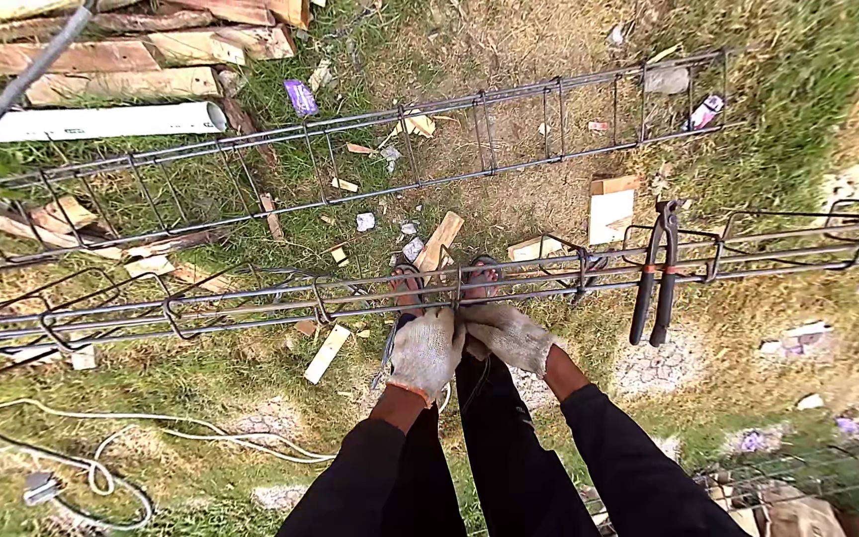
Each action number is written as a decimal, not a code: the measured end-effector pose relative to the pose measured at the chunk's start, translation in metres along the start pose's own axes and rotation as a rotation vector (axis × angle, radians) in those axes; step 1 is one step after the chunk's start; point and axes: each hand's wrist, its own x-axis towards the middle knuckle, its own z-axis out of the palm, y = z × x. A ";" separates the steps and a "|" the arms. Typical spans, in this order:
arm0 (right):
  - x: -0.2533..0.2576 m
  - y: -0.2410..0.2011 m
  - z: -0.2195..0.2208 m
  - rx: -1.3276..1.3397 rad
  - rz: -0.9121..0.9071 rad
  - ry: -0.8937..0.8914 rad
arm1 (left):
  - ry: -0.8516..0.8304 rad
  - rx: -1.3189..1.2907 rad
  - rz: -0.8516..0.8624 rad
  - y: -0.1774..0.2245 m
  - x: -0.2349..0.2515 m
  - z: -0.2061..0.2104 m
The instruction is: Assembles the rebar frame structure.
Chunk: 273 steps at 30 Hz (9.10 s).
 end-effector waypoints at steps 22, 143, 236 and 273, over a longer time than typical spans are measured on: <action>0.011 0.030 0.017 -0.410 -0.116 0.294 | 0.097 -0.470 -0.200 0.009 0.007 -0.002; 0.059 -0.026 0.107 2.310 0.058 0.580 | -0.164 -0.261 0.424 -0.036 0.123 -0.057; -0.047 0.025 0.107 -0.074 0.392 0.480 | 0.174 0.437 0.551 -0.027 0.076 -0.041; 0.063 0.093 0.180 0.065 -0.107 1.152 | -0.372 -0.333 0.457 -0.034 0.147 -0.078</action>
